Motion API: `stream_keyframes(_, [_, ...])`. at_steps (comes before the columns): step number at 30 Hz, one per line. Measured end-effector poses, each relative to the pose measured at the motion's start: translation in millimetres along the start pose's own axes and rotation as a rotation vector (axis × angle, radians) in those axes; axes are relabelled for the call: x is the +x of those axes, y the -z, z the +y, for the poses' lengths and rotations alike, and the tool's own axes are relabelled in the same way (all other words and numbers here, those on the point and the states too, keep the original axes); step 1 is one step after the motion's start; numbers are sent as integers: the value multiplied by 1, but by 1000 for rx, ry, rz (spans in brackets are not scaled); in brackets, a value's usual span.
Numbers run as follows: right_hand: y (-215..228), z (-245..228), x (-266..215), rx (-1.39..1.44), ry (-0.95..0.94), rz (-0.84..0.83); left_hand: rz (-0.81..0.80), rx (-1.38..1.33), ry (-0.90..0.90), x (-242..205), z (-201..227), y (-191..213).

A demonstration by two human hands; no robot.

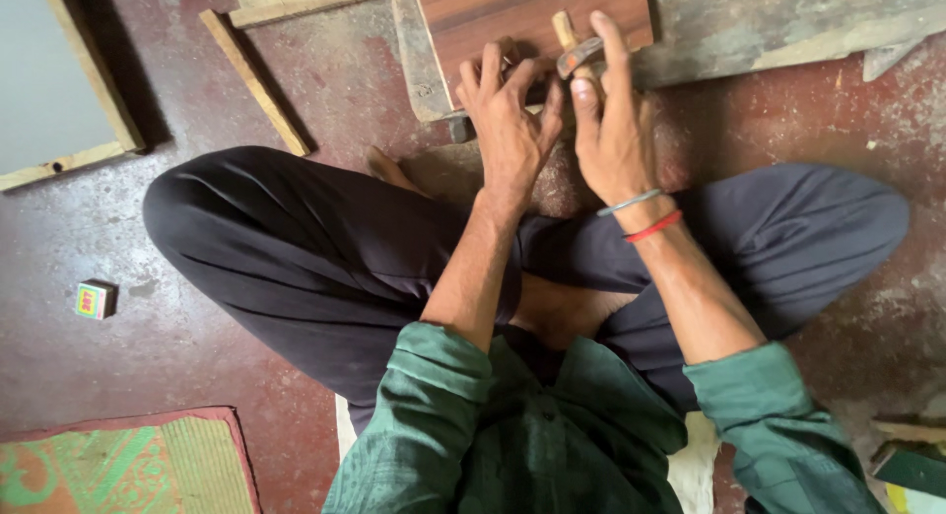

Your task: The person sits on the floor and assembles a wooden frame by attaching a wooden panel to a frame using a hammer and nails. The person repeatedly picks up nails, positions them, and hammers them into the wood to secure the panel.

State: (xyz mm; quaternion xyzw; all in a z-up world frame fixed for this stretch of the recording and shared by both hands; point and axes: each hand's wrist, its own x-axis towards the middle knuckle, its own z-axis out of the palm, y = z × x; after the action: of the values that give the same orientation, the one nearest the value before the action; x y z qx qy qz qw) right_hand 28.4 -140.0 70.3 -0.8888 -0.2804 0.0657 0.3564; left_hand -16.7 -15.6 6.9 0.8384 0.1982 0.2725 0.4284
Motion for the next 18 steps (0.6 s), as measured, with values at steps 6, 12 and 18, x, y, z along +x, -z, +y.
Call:
stream_keyframes(6, [7,-2,-1,54,241,149,-3,-19,11,-3,-1,-2])
stream_keyframes(12, [6,-10,3,13,-99,-8,7,-15,-12,1,3,6])
stream_keyframes(18, [7,-4,-4,85,164,129,7,-26,12,-1,1,0])
